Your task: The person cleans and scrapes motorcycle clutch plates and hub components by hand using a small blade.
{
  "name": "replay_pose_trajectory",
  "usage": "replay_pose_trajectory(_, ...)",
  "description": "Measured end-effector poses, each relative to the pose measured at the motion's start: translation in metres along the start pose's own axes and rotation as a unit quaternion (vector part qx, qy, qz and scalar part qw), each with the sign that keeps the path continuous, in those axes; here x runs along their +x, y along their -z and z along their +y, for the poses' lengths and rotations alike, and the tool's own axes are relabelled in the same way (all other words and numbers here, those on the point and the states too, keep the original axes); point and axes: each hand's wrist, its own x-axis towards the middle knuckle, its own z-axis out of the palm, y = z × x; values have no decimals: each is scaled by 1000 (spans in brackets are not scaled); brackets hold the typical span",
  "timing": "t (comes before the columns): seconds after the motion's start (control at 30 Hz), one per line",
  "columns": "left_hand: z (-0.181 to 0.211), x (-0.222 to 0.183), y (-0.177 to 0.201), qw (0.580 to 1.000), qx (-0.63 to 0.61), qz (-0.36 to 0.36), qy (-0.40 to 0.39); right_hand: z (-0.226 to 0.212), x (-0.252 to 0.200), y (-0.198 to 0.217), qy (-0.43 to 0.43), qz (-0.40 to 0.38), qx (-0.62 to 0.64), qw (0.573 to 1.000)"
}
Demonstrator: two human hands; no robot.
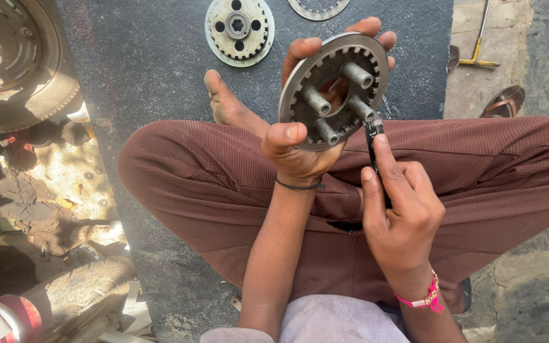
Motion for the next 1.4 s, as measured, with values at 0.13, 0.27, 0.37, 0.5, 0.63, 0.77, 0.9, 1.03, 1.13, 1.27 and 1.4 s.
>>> replay_pose_trajectory(0.13,0,-2,-4,999,-33,31,-5,0,1,-8,23,20,-20,999)
replay_pose_trajectory(0.27,3,0,-7,994,-81,69,-8,-5,-4,-15,30,29,-20,999)
replay_pose_trajectory(0.37,-2,-2,-10,994,-80,80,-1,-1,-1,-12,30,42,-34,998)
replay_pose_trajectory(0.5,-4,-2,-10,995,-68,74,-2,3,3,-6,15,34,-30,999)
replay_pose_trajectory(0.63,6,1,-11,993,-77,94,-7,-6,-3,-10,11,22,-2,1000)
replay_pose_trajectory(0.77,13,3,-11,996,-52,78,-10,-2,-1,-8,18,29,3,999)
replay_pose_trajectory(0.9,12,2,-15,995,-40,91,-10,-6,4,-11,20,32,-3,999)
replay_pose_trajectory(1.03,-2,-6,-12,996,-69,52,11,1,9,-9,35,59,-11,998)
replay_pose_trajectory(1.13,0,4,-9,993,-102,54,13,-1,9,-10,37,54,-13,998)
replay_pose_trajectory(1.27,-5,-3,-10,992,-108,66,16,5,10,-10,40,57,-10,998)
replay_pose_trajectory(1.4,-5,-2,-9,993,-100,59,17,1,4,-13,29,59,3,998)
